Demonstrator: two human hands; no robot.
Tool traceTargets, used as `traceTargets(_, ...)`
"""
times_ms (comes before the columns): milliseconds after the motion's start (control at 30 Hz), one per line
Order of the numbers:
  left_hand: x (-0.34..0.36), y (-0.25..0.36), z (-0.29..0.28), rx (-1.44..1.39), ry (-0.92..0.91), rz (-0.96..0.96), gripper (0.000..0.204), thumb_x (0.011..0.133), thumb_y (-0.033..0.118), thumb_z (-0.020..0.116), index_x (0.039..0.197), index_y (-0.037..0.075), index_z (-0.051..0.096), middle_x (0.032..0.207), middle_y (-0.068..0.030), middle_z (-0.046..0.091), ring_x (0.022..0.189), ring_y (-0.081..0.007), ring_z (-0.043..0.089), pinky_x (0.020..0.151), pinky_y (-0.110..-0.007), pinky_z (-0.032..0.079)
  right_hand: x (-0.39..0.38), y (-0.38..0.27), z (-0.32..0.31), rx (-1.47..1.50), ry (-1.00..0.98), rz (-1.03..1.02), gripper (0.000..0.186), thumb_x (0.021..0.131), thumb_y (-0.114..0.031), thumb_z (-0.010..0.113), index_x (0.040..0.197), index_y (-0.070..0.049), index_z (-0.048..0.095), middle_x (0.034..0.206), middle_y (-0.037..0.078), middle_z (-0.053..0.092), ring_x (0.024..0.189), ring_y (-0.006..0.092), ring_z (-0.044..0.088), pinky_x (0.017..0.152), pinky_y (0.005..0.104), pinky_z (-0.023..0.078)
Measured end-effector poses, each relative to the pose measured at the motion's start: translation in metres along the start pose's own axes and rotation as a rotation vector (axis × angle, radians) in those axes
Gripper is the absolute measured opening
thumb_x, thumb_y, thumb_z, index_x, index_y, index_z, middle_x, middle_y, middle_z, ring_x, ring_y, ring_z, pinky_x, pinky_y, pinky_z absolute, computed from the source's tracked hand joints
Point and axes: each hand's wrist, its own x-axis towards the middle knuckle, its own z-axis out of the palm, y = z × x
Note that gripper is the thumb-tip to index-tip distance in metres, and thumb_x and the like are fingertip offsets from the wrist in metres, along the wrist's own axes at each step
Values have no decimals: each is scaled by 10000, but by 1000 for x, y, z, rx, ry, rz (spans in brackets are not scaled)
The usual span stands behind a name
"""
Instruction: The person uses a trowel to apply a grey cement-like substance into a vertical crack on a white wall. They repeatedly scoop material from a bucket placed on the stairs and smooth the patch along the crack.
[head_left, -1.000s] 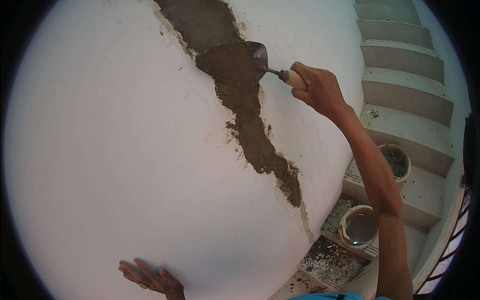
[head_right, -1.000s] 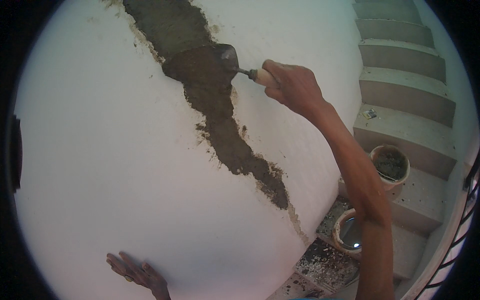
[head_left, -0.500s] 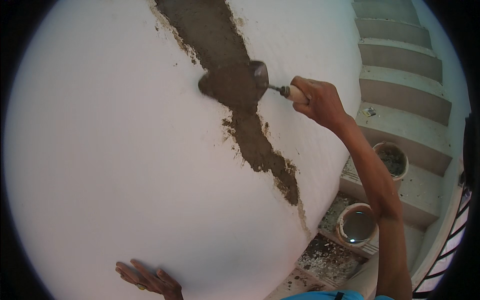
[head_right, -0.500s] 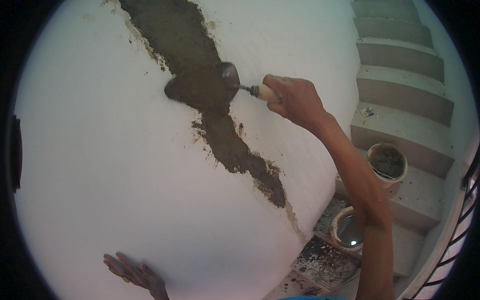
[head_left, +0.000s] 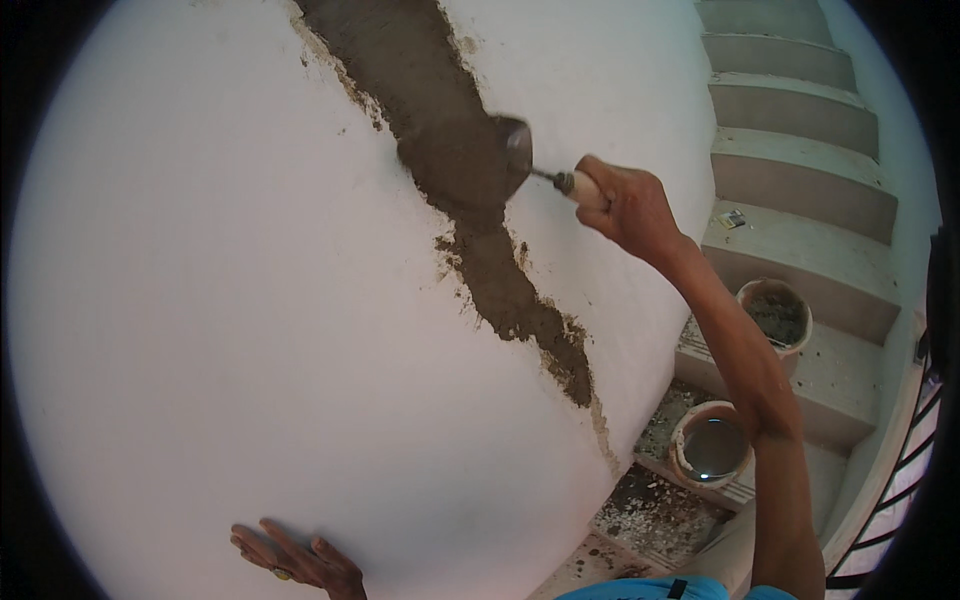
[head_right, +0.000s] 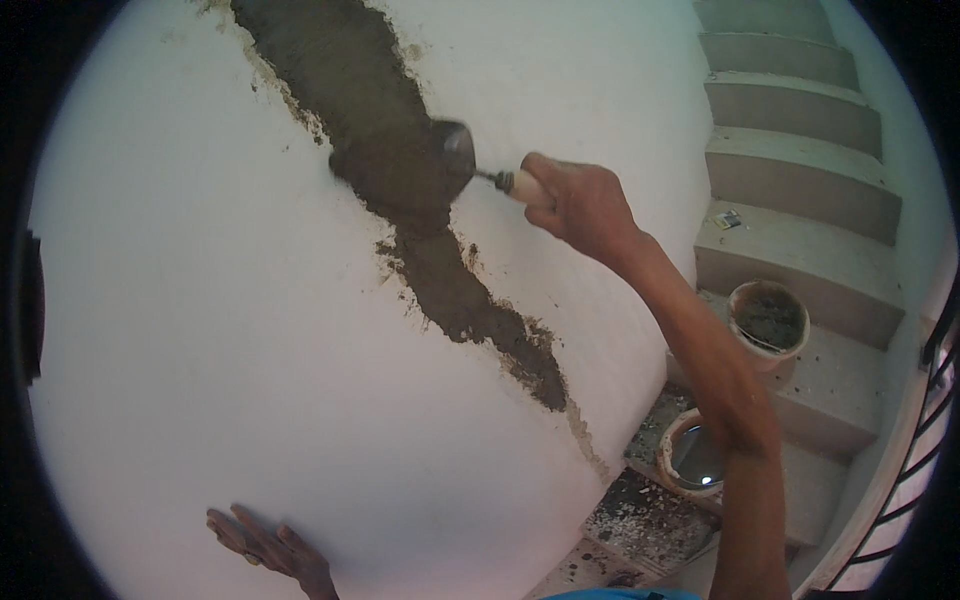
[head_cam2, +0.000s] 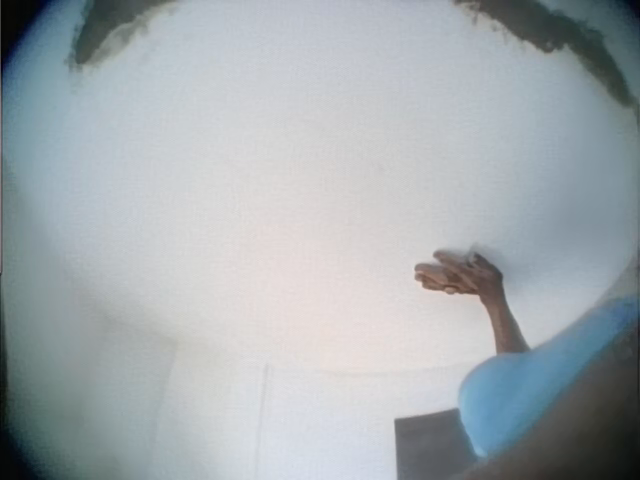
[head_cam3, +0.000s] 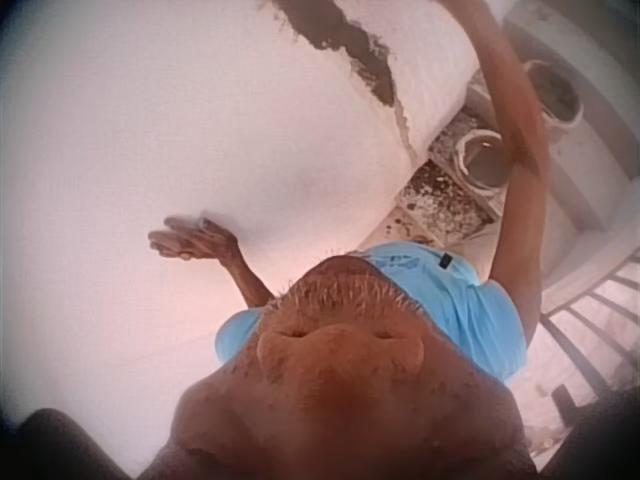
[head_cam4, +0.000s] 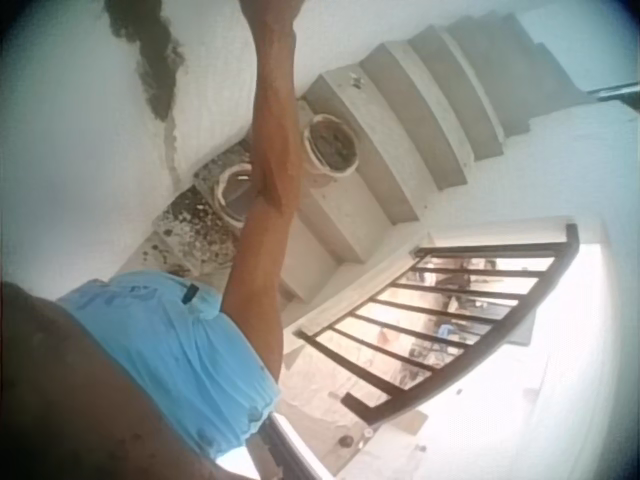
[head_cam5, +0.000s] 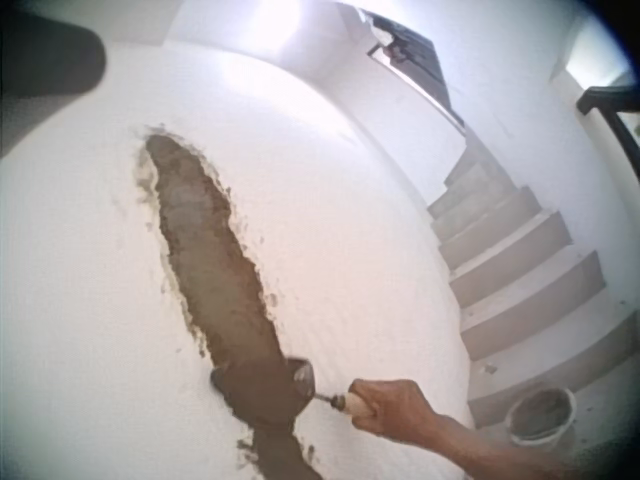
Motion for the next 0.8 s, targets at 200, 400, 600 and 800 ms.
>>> traceTargets(200, -1, 1, -3, 26, -29, -3, 654, 1093, 494, 232, 1564, 51, 332, 1651, -205, 234, 1538, -392, 179, 1234, -612, 153, 5, -3, 0, 4, 36, -17, 239, 758, -123, 691, 966, -85, 580, 736, 136, 613, 672, 331, 620, 634, 425, 491)
traceTargets(400, 1, 0, 0, 15, 4, 21, 653, 1093, 495, 233, 1564, 54, 332, 1650, -207, 234, 1538, -392, 181, 1230, -618, 162, 6, -11, -2, 30, 50, 36, 245, 759, -127, 684, 979, -96, 581, 736, 132, 613, 678, 339, 619, 642, 429, 489)
traceTargets(600, 2, 2, 1, -19, 15, 24, 642, 1095, 485, 238, 1568, 59, 328, 1651, -209, 231, 1537, -392, 185, 1231, -617, 159, 3, -6, 3, 32, 18, -32, 243, 754, -116, 683, 974, -97, 582, 729, 129, 604, 674, 341, 616, 633, 421, 487)
traceTargets(800, 1, 1, 1, 26, 5, 15, 647, 1094, 491, 217, 1572, 69, 319, 1654, -202, 229, 1542, -383, 176, 1234, -614, 154, 8, -10, 2, 36, 41, -18, 244, 769, -127, 707, 980, -104, 587, 762, 122, 652, 692, 325, 652, 630, 446, 502)
